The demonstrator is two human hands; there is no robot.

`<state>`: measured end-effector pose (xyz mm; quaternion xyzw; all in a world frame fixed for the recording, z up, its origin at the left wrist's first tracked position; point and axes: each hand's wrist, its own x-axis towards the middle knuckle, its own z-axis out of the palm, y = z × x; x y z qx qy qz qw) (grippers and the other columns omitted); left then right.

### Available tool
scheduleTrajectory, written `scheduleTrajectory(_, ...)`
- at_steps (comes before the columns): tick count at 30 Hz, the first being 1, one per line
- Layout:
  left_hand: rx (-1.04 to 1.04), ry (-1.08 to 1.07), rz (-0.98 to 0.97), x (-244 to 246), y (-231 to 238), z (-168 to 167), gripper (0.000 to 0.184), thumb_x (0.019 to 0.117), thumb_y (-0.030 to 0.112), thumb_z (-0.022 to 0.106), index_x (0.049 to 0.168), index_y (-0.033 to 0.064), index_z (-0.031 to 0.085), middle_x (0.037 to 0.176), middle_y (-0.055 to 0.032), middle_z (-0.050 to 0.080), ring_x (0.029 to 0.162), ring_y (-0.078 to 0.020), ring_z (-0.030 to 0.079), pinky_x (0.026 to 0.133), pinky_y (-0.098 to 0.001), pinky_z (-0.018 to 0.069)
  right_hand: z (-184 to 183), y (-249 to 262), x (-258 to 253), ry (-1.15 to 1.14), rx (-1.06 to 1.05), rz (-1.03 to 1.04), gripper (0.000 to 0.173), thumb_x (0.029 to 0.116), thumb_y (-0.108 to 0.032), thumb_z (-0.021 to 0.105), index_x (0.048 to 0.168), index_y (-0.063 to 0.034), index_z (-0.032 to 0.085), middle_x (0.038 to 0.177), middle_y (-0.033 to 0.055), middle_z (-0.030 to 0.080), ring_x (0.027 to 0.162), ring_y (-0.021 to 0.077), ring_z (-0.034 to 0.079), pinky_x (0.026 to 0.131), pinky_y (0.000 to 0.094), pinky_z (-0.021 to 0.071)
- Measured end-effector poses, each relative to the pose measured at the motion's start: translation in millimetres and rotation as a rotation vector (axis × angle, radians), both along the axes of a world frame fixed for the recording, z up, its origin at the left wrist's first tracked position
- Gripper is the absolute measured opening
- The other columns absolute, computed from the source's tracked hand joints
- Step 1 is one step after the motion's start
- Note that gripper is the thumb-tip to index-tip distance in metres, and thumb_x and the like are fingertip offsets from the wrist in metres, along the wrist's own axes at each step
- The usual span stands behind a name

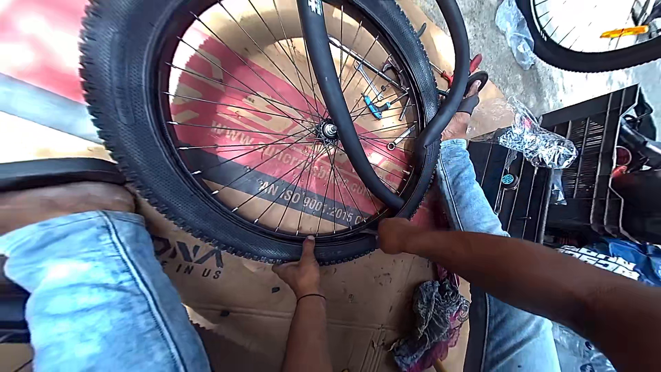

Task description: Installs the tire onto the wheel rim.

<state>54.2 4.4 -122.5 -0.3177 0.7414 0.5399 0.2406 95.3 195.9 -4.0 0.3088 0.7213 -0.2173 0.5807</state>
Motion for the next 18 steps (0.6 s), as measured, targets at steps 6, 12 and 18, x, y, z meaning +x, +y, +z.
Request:
scheduleTrajectory(6,-0.029,-0.02,-0.055,-1.8,-0.2,-0.1,0.094,0.0831,0.027,0.087,0.15,-0.002,0.029,0.136,-0.0217,0.057,0.125,-0.0253,0.059,0.106,-0.0417,0.0497,-106.5,-134.8,94.6,0.664,0.116,-1.288,0.038,0.112,-0.031,0.038,0.097,-0.0039,0.06,0.066,0.0039,0.051,0.056,0.0165,0.051,0.055,0.0355,0.0464)
scheduleTrajectory(12,-0.039,-0.001,-0.099,-6.3,-1.3,-1.8,0.095,0.0823,0.029,0.088,0.151,-0.0007,0.03,0.137,-0.0213,0.058,0.125,-0.0286,0.06,0.104,-0.0473,0.0507,-71.7,-77.9,124.4,0.378,-0.109,-1.165,0.043,0.1092,-0.043,0.044,0.093,-0.0075,0.063,0.067,0.0004,0.048,0.056,0.0131,0.046,0.057,0.0339,0.043)
scheduleTrajectory(18,-0.147,0.003,-0.029,-10.6,6.4,-1.4,0.103,0.0768,0.027,0.091,0.152,-0.0024,0.027,0.14,-0.0271,0.053,0.126,-0.0362,0.056,0.099,-0.0519,0.0516,-29.5,-75.2,154.3,0.173,-0.124,-1.049,0.044,0.1093,-0.044,0.041,0.099,-0.0062,0.062,0.073,0.0056,0.053,0.06,0.0193,0.052,0.059,0.0402,0.0452)
